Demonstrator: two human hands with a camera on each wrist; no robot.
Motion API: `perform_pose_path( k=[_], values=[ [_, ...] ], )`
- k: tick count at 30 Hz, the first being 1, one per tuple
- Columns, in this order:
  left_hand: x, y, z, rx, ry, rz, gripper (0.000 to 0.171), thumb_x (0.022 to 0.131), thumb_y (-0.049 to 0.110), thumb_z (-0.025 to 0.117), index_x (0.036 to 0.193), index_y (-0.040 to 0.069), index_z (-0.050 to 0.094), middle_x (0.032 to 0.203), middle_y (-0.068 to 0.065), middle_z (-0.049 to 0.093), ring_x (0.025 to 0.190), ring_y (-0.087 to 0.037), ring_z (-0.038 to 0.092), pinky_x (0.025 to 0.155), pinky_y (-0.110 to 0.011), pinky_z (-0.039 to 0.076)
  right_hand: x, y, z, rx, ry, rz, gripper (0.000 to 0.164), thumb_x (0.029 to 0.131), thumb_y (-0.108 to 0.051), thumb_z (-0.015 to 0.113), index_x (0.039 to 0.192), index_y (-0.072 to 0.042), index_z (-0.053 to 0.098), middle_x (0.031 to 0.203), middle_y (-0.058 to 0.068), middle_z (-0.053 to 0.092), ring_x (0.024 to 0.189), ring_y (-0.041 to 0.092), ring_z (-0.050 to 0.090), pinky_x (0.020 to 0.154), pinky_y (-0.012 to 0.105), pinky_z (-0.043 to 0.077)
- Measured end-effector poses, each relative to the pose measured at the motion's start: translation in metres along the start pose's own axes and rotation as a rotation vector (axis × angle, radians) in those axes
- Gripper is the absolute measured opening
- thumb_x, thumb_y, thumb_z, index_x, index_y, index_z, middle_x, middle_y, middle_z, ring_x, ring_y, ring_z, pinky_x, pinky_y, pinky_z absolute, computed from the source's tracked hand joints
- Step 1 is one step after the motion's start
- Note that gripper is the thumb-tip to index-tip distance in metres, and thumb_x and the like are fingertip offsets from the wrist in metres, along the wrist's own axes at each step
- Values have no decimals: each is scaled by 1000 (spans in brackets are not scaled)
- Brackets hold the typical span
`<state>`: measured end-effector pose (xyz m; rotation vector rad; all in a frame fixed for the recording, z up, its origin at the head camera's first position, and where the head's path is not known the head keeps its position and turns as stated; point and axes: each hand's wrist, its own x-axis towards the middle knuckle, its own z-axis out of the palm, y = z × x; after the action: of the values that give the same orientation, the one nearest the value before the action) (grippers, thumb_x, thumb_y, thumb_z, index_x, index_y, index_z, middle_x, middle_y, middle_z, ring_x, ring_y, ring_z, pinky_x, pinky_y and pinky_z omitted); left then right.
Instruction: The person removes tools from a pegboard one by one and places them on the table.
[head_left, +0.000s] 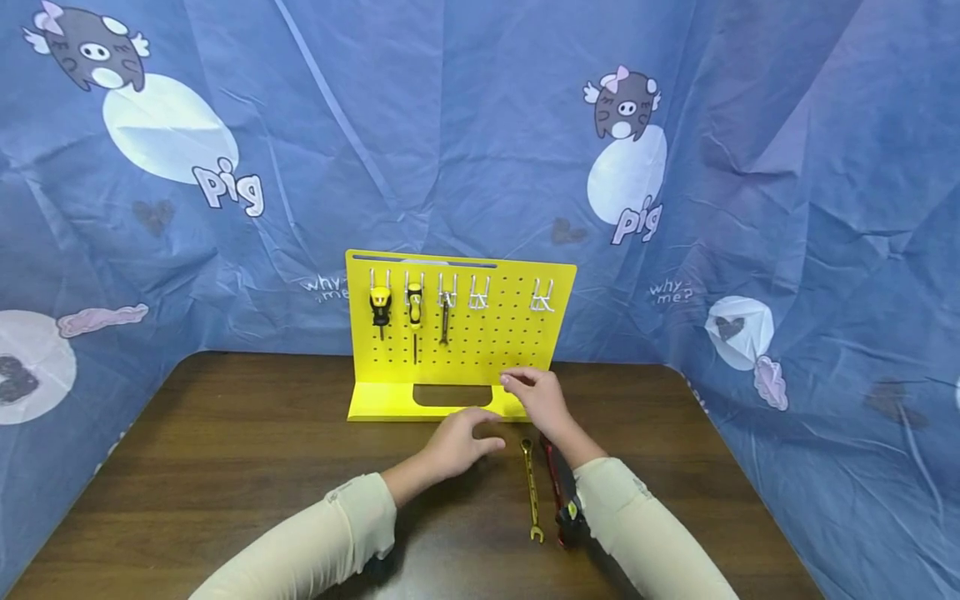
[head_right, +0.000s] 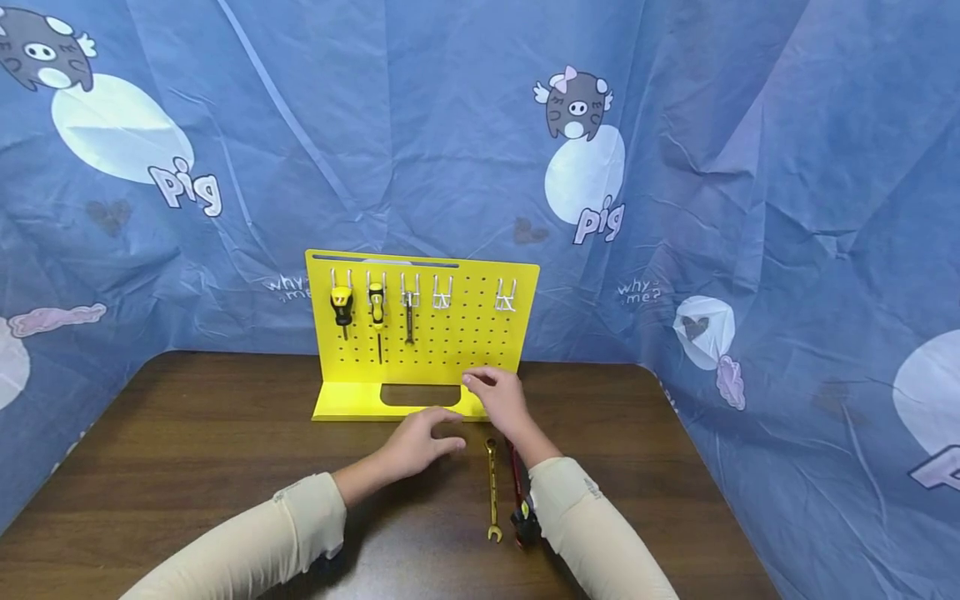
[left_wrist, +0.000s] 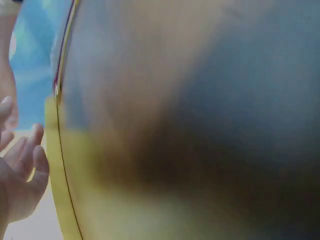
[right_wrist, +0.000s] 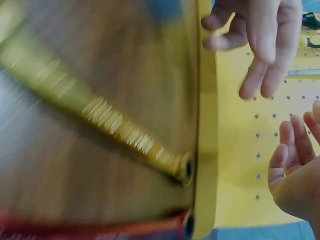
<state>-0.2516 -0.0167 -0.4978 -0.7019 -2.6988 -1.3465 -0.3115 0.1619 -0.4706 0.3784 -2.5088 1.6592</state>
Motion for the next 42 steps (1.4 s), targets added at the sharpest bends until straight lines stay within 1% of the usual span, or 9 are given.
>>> perform_pose_path(
  k=[8,13,14,15,20,26,35,39,42],
  values=[
    [25,-26,-36,-45,303,-109,47,90,17,78,130,-2,64,128,-16,66,111,-31,66,97,-47,50,27,-25,28,210,62,10,26,95,-12,71,116,3,72,97,10,74,87,18,69,91,58,51],
    [32,-32,-51,-20,379,-180,56,91,20,77,140,1,57,136,-16,62,66,-24,64,83,-42,55,36,-42,43,178,49,-27,31,95,-14,72,124,-2,70,101,9,73,90,19,70,88,53,54],
    [32,-33,-53,-7,390,-185,57,91,20,77,141,2,56,135,-16,62,64,-22,63,83,-42,54,38,-46,46,173,46,-42,32,95,-14,72,125,-3,70,102,10,72,91,20,70,87,49,56],
    [33,-33,-54,-3,397,-195,59,91,20,77,143,2,55,135,-15,62,58,-23,60,80,-41,54,39,-50,49,163,47,-55,33,95,-14,71,127,-4,69,103,9,72,92,20,70,86,45,57],
    [36,-35,-60,18,418,-228,63,92,20,76,147,4,49,133,-13,64,78,-30,67,84,-44,55,50,-70,60,57,85,-144,36,97,-16,69,133,-12,66,109,6,72,96,20,69,78,29,58],
    [39,-34,-61,33,403,-278,61,97,21,71,151,9,46,133,-11,65,64,-25,59,57,-36,49,63,-90,69,-74,151,-247,41,97,-10,68,138,-14,63,111,7,70,95,21,68,72,25,57],
    [43,-34,-62,42,392,-298,60,100,21,66,153,11,42,132,-10,66,46,-16,48,49,-32,44,71,-97,76,-193,115,-221,47,101,-5,59,147,-15,54,103,5,66,74,14,60,55,24,51],
    [43,-33,-64,56,379,-312,60,100,22,65,154,11,41,133,-9,65,57,-21,57,53,-34,46,72,-98,78,-216,129,-211,47,101,-5,59,146,-14,54,102,5,65,69,14,55,54,24,50],
    [42,-33,-66,62,381,-320,60,100,21,65,154,11,41,133,-8,65,55,-19,56,52,-33,46,72,-100,81,-221,144,-214,46,100,-4,60,144,-15,56,106,6,65,67,13,56,55,22,50]
  ],
)
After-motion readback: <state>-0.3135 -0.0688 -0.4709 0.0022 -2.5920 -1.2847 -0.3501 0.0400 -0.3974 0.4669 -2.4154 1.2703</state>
